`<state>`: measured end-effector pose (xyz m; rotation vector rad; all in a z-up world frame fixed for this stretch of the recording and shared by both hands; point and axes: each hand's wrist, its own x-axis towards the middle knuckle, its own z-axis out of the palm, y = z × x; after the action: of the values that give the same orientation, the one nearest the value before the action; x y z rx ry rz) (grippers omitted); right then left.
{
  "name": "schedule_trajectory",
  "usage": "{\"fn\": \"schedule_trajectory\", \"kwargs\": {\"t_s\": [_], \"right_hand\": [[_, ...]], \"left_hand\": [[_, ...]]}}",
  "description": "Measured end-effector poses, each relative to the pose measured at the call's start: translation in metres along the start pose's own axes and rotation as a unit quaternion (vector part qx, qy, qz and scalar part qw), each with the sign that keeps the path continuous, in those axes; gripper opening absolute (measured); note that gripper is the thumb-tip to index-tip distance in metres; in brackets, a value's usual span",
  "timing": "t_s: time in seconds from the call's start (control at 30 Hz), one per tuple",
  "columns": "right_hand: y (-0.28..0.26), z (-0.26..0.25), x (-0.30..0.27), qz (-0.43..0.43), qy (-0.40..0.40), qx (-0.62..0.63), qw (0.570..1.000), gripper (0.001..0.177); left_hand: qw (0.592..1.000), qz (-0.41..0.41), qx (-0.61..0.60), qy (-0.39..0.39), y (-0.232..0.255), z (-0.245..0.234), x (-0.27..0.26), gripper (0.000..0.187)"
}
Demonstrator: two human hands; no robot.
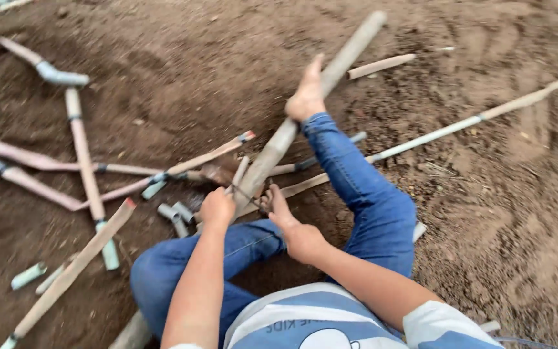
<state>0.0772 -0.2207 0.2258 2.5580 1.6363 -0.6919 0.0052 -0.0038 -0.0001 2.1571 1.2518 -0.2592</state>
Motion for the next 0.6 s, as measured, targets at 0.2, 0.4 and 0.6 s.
{"fn": "schedule_trajectory", "kwargs": {"t_s": [0.2,0.4,0.6], "right_hand": [[0.041,0.063,0.012,-0.139,0.141,0.307,0.931,0.069],[0.037,0.045,0.021,-0.019,-0.06,-0.009,0.998,0.072],[0.076,0.117,0.007,-0.073,0.097,0.201,0.972,0.073]], "left_hand": [[0.996,0.068,0.051,-0.005,0.001,-0.001,-0.007,0.042],[0.998,0.045,0.035,-0.027,0.001,-0.007,-0.01,0.047],[0.999,0.035,0.008,0.037,0.018,-0.021,-0.024,0.028]]}}
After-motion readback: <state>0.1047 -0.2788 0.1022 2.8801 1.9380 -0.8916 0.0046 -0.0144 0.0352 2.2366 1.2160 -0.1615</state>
